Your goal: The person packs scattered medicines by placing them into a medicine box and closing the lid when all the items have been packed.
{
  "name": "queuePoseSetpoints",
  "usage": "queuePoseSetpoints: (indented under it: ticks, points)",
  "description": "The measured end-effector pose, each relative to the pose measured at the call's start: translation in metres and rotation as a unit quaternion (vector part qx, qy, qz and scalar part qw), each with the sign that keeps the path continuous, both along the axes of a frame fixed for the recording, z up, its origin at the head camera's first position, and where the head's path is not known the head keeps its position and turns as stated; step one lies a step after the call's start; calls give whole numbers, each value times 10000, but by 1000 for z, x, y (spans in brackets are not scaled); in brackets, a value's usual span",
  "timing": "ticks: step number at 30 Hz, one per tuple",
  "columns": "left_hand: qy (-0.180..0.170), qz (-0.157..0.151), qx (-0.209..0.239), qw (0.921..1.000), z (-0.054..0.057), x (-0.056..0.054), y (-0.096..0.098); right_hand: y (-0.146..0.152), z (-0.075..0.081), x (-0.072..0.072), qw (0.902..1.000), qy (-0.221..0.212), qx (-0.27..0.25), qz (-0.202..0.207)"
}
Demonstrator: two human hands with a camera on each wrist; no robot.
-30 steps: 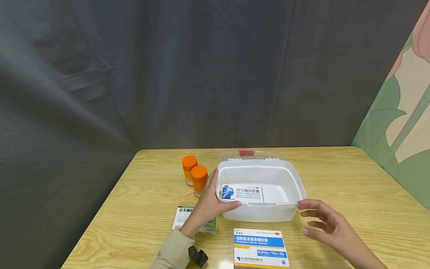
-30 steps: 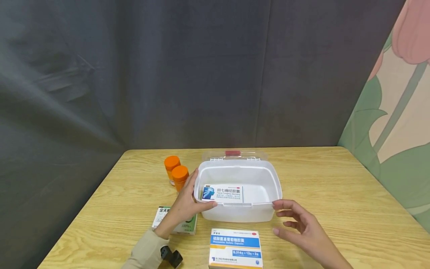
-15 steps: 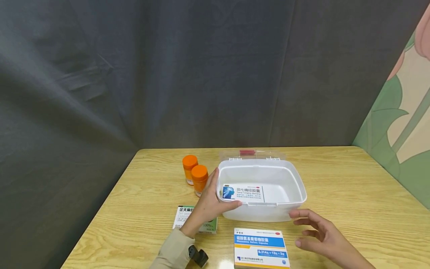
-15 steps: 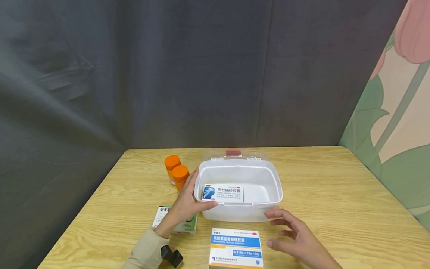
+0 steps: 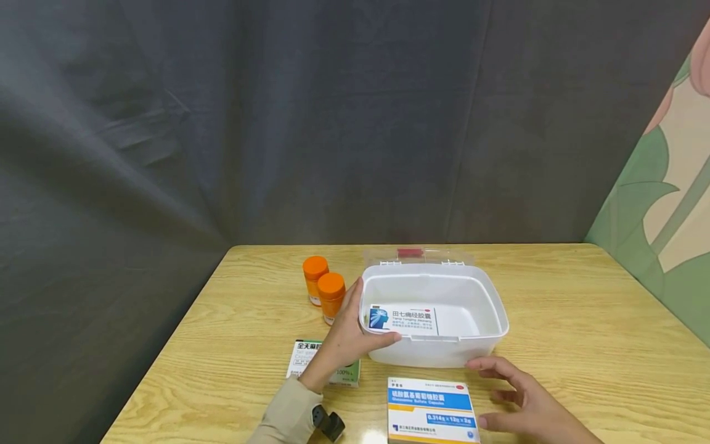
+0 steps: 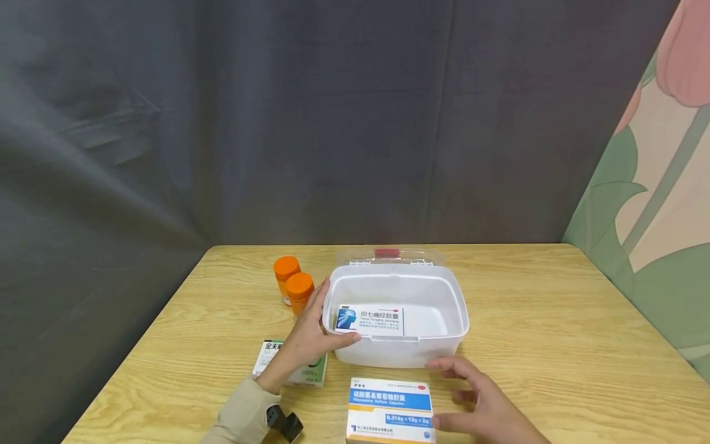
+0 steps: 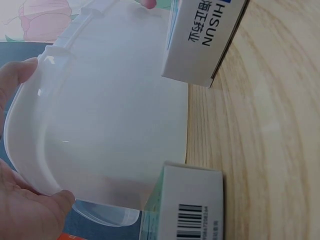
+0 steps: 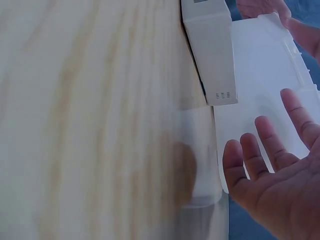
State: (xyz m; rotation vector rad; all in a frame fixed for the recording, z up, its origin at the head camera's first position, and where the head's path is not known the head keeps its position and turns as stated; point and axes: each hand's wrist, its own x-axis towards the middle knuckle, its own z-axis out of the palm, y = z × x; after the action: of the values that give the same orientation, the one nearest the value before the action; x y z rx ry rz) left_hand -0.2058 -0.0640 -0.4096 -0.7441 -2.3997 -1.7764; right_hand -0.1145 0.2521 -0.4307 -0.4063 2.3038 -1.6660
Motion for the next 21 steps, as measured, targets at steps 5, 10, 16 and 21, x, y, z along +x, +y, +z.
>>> queuePoseSetpoints:
  ticks: [5, 10, 16, 21]
  points:
    - [-3, 36, -38, 10000, 0, 0, 0, -2, -4, 1, 9988, 473, 80, 106]
    - [12, 25, -47, 10000, 0, 0, 0, -5, -4, 2, 9990, 363, 233, 102]
    - [25, 80, -88, 9999, 0, 0, 0, -8, -2, -1, 9986, -338, -55, 402]
    - [-7, 103, -95, 9999, 0, 0, 1, -9, -1, -2, 9963, -571, -10, 647]
